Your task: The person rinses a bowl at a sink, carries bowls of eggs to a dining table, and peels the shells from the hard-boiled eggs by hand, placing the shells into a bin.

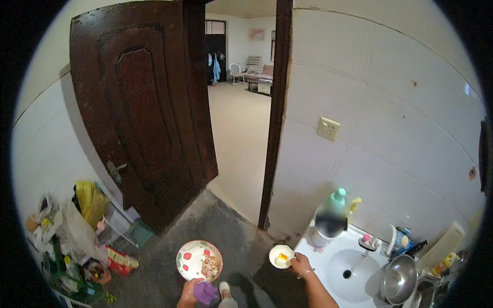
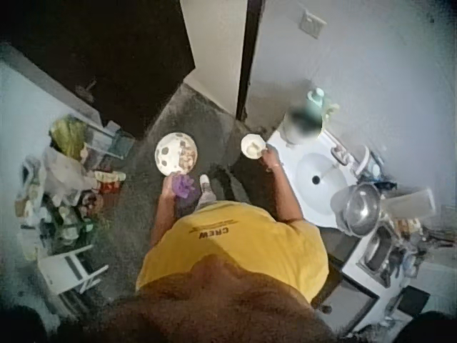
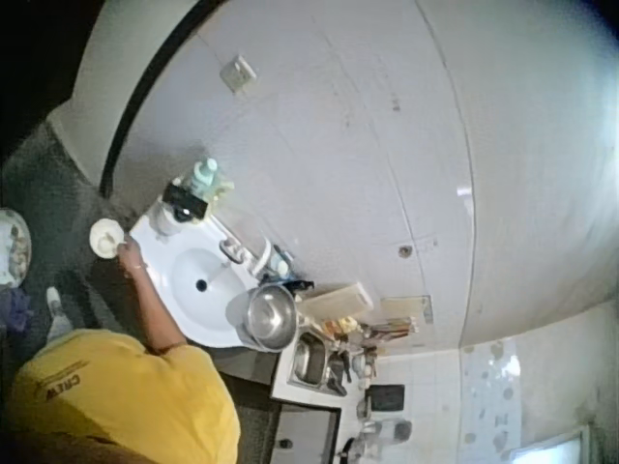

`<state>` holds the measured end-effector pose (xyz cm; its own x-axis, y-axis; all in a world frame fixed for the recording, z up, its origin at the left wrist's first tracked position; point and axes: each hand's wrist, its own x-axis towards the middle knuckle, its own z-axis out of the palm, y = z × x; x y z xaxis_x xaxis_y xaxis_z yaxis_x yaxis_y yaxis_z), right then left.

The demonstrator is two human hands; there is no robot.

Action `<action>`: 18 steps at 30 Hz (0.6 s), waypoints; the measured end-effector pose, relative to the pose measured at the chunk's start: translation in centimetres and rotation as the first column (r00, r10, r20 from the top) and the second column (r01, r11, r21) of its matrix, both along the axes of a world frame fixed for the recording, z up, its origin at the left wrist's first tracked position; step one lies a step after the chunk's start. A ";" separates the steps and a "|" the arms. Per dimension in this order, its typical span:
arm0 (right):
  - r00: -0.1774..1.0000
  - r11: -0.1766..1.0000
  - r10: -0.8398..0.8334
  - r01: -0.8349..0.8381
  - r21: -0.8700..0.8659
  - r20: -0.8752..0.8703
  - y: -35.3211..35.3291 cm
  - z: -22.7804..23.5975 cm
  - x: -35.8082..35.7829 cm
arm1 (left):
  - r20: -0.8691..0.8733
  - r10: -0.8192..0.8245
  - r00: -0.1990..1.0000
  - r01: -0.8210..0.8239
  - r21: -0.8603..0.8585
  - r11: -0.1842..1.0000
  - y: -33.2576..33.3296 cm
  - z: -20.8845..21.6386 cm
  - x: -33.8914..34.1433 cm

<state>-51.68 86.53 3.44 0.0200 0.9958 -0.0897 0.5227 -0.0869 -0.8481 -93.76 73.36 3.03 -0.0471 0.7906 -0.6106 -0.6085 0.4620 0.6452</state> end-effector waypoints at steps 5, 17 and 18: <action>0.983 0.987 -0.120 0.102 -0.124 -0.141 7.4 4.6 -3.6 | -0.124 -0.088 0.988 0.101 0.099 0.990 12.2 5.0 -4.5; 0.984 0.967 -0.175 0.178 -0.183 0.031 21.7 8.8 -6.4 | 0.145 -0.253 0.956 0.255 0.006 0.967 35.4 5.4 -7.6; 0.985 0.961 -0.169 0.169 -0.218 0.017 23.0 9.2 -6.7 | 0.140 -0.253 0.957 0.257 -0.012 0.966 37.2 4.3 -7.7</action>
